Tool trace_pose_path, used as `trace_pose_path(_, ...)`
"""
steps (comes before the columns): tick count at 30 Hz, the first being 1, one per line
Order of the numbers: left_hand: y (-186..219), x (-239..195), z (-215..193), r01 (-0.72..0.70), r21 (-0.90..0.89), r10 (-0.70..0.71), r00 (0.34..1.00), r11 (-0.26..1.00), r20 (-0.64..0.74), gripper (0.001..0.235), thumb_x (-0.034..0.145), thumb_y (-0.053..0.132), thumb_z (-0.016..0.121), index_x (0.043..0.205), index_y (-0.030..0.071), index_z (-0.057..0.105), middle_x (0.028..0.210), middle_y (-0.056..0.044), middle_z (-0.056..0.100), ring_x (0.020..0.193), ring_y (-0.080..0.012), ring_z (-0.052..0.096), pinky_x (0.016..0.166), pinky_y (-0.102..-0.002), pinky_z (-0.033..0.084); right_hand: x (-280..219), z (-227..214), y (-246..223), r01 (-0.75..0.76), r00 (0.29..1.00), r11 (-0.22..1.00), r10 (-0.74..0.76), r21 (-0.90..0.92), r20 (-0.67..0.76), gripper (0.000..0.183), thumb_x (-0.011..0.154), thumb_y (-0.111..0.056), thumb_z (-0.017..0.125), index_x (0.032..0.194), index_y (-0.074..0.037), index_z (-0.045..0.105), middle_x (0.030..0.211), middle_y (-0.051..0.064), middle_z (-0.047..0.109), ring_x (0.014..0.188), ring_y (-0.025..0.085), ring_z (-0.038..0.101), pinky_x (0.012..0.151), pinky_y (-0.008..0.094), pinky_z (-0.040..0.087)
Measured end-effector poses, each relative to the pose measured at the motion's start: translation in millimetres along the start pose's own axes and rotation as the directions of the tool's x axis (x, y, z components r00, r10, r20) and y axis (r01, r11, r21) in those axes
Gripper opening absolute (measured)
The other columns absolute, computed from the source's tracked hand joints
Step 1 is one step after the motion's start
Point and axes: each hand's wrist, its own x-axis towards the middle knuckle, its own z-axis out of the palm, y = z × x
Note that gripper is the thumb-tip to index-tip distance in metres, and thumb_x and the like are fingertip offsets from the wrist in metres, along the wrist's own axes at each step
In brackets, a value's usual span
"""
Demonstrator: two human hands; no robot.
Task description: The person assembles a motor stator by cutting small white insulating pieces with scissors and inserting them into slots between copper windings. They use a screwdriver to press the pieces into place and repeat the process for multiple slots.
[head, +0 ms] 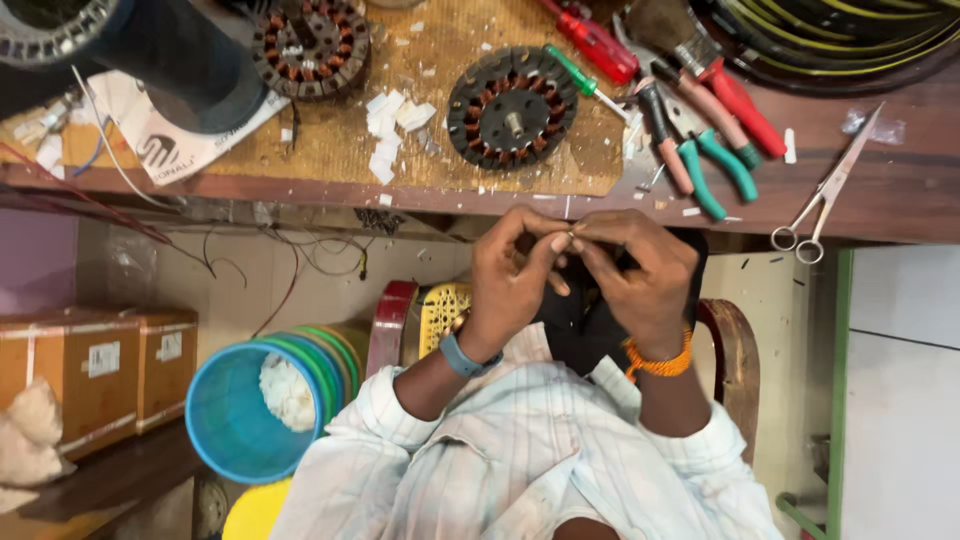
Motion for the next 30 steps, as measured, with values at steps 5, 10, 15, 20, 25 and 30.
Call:
trace_pose_path(5, 18, 5, 5, -0.313, 0.38, 0.324, 0.945, 0.87, 0.037, 0.005, 0.101, -0.002, 0.063, 0.105, -0.005, 0.062, 0.096, -0.013, 0.065, 0.074, -0.0147, 0.07, 0.056, -0.026, 0.06, -5, 9, 13, -0.398, 0.908, 0.835, 0.419, 0.381, 0.031, 0.011, 0.094, 0.0, 0.073, 0.103, 0.006, 0.072, 0.091, 0.009, 0.077, 0.083, 0.012, 0.074, 0.076, 0.025, 0.06)
trace_pose_path(10, 21, 11, 3, -0.427, 0.533, 0.434, 0.893, 0.73, 0.12, 0.011, 0.097, -0.007, 0.064, 0.108, -0.004, 0.062, 0.098, -0.014, 0.064, 0.073, -0.0198, 0.07, 0.058, -0.028, 0.059, -10, 25, 34, -0.451, 0.872, 0.685, 0.476, 0.572, 0.118, 0.012, 0.098, -0.002, 0.065, 0.107, 0.006, 0.07, 0.096, 0.007, 0.074, 0.087, 0.011, 0.071, 0.079, 0.026, 0.062)
trace_pose_path(15, 11, 8, 7, -0.394, 0.538, 0.439, 0.897, 0.745, 0.048, 0.017, 0.095, -0.005, 0.066, 0.112, -0.005, 0.065, 0.102, -0.013, 0.066, 0.08, -0.0163, 0.069, 0.058, -0.026, 0.061, -18, 49, 43, -0.319, 0.916, 0.703, 0.401, 0.636, 0.016, 0.012, 0.104, -0.007, 0.064, 0.108, 0.005, 0.065, 0.106, 0.008, 0.07, 0.097, 0.011, 0.065, 0.086, 0.026, 0.055)
trace_pose_path(20, -1, 12, 14, 0.027, -0.114, -0.029, 0.999, 0.993, -0.017, 0.021, 0.092, -0.003, 0.07, 0.112, -0.001, 0.067, 0.102, -0.007, 0.066, 0.085, -0.0095, 0.066, 0.058, -0.023, 0.059, -25, 54, 48, -0.166, 0.913, 0.44, 0.406, 0.883, -0.031, 0.017, 0.104, -0.015, 0.069, 0.107, -0.001, 0.058, 0.111, 0.002, 0.058, 0.092, 0.01, 0.056, 0.071, 0.024, 0.046)
trace_pose_path(25, 11, 11, 13, -0.379, 0.536, 0.375, 0.919, 0.754, 0.123, 0.017, 0.089, 0.0, 0.076, 0.101, 0.002, 0.065, 0.096, -0.009, 0.062, 0.086, -0.0246, 0.067, 0.076, -0.033, 0.054, -30, 28, 58, -0.092, 0.987, 0.82, 0.149, 0.565, -0.055, 0.029, 0.102, -0.025, 0.073, 0.112, -0.002, 0.059, 0.108, 0.003, 0.062, 0.096, 0.011, 0.061, 0.085, 0.026, 0.052)
trace_pose_path(30, 39, 6, 21, -0.422, 0.487, 0.412, 0.901, 0.765, 0.134, 0.018, 0.09, -0.005, 0.067, 0.106, 0.0, 0.061, 0.108, -0.018, 0.057, 0.094, -0.0336, 0.063, 0.078, -0.038, 0.052, -19, 23, 45, -0.052, 0.978, 0.989, 0.079, 0.141, -0.195, 0.015, 0.099, -0.009, 0.072, 0.111, -0.001, 0.066, 0.097, 0.008, 0.072, 0.085, 0.015, 0.07, 0.077, 0.028, 0.056)
